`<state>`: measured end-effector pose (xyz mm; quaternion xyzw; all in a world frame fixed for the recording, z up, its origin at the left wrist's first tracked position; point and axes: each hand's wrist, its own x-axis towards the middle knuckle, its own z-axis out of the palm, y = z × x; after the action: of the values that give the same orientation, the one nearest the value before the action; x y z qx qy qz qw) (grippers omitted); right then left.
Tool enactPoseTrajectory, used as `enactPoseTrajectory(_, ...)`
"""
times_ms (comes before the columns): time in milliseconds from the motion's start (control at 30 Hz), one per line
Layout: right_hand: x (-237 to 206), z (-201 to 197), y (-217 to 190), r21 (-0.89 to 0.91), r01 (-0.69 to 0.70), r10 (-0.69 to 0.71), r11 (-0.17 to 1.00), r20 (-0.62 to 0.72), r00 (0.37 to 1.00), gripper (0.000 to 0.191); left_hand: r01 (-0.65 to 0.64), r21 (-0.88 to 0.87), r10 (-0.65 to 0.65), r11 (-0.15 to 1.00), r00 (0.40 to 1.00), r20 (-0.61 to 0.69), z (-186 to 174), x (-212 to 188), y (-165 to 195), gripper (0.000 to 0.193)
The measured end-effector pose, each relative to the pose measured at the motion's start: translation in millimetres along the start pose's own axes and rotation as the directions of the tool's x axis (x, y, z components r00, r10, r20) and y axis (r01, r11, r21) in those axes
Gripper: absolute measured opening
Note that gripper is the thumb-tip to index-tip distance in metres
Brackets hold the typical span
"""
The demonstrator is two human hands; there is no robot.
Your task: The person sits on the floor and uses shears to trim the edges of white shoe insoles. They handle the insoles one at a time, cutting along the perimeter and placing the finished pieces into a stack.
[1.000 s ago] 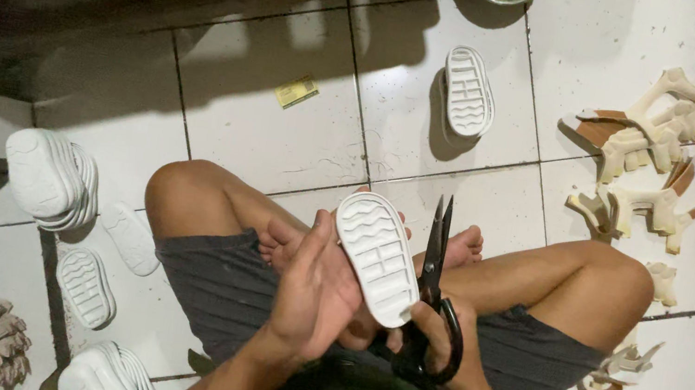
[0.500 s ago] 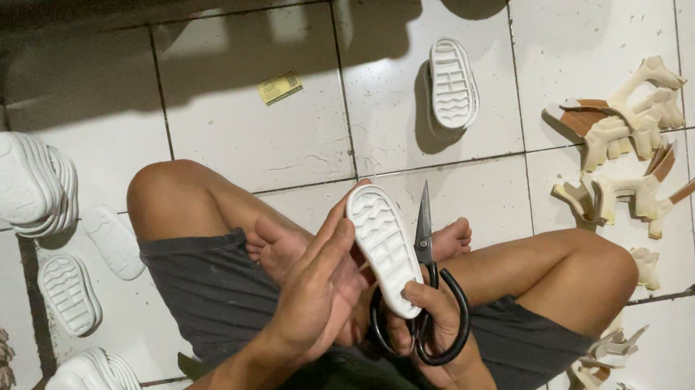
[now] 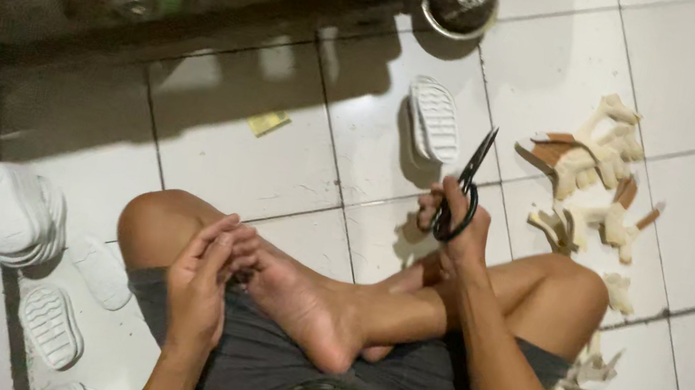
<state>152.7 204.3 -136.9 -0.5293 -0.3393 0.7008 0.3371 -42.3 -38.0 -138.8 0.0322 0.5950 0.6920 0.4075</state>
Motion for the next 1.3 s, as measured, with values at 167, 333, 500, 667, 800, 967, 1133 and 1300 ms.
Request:
enactPoseTrajectory(167,-33.2,0.2,34.1,-0.243,-0.106,0.113,0.964,0.017,0.993,0.029,-0.21,0.197,0.269,0.958,0.896,-0.354,-60.9,-2.1,6.6,0.027)
enactPoseTrajectory(333,-42.6,3.9,50.4,-0.384,0.001,0.045,0.923,0.11,0.993,0.03,-0.047,0.543,0.399,0.839,0.73,-0.554,-102.7,-5.4,11.2,0.03)
enactPoseTrajectory(500,-48.8,6.0,58.4,-0.524,0.036,0.027,0.851,0.113,0.993,0.031,0.263,0.881,0.627,0.392,0.625,-0.465,-125.9,-31.0,20.5,0.04)
enactPoseTrajectory(667,-50.2,6.8,64.9,-0.532,0.027,0.044,0.846,0.12,0.992,0.032,0.609,0.775,0.529,0.17,0.607,-0.593,-155.2,-42.2,44.8,0.065)
enactPoseTrajectory(800,-50.9,7.5,65.8,-0.521,0.048,0.017,0.852,0.119,0.993,0.031,0.678,0.651,0.123,0.342,0.654,-0.746,-182.4,-45.4,53.5,0.063)
enactPoseTrajectory(967,-57.5,-5.3,68.0,-0.524,-0.104,0.145,0.845,0.038,0.989,0.026,0.392,0.88,0.52,0.269,0.71,-0.475,-195.7,-55.6,54.0,0.065)
enactPoseTrajectory(1133,-65.0,-34.2,73.4,-0.719,0.366,-0.08,0.591,0.399,0.914,0.023,-0.485,0.616,0.739,0.621,0.623,-0.255,-162.2,-52.4,66.5,0.063)
enactPoseTrajectory(1300,-84.5,-47.1,62.9,-0.682,0.075,0.228,0.727,0.343,0.911,0.028,-0.666,-0.028,0.663,0.746,0.746,-0.067,-54.1,-31.4,67.8,0.056)
